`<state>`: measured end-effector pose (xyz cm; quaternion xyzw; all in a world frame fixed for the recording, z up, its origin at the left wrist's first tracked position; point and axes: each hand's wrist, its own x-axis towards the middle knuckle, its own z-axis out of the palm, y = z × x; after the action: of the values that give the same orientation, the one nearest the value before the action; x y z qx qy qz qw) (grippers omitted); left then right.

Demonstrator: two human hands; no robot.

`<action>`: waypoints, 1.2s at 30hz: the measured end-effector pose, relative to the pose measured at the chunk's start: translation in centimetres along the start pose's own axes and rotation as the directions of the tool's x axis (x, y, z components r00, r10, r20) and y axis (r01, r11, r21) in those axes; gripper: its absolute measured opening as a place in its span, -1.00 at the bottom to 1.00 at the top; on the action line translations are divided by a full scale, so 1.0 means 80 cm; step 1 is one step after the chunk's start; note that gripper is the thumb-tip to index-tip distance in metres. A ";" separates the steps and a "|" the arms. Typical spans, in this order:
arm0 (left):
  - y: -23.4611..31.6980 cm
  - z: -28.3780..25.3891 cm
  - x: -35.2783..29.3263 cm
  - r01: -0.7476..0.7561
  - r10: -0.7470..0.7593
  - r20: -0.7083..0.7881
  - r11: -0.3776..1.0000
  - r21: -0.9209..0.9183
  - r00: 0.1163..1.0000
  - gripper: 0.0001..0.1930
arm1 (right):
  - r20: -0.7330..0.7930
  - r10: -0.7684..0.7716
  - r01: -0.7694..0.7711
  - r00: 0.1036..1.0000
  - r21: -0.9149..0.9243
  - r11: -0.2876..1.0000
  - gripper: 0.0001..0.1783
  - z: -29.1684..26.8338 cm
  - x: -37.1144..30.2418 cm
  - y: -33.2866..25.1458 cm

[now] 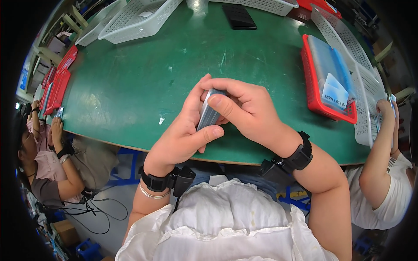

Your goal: The person is assembling or inspecting small electronic components, specifically labeling or casing blue electronic devices.

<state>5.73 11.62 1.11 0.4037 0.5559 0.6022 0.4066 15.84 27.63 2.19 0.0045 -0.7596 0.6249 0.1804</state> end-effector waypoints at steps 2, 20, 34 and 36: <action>0.001 0.000 0.003 -0.007 0.007 0.005 1.000 0.003 1.000 -0.03 | -0.051 0.009 -0.006 0.999 0.061 0.998 -0.64 0.001 0.002 0.001; 0.000 0.000 0.002 0.020 -0.020 0.002 0.983 -0.183 1.000 -0.16 | 0.113 0.232 -0.256 0.966 0.302 0.918 -0.39 -0.017 0.004 0.003; -0.011 -0.015 -0.009 0.079 -0.067 0.042 0.838 -0.539 0.997 -0.50 | 0.191 0.172 -0.215 0.966 0.234 0.948 -0.46 -0.008 0.003 -0.001; -0.014 -0.019 -0.010 0.121 -0.086 0.086 0.757 -0.642 0.993 -0.54 | 0.193 0.166 -0.193 0.967 0.128 0.973 -0.40 -0.008 0.003 0.000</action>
<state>4.65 10.40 -0.11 0.2230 0.3259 0.7227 0.5673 15.80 28.31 2.37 0.0056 -0.7223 0.6896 0.0525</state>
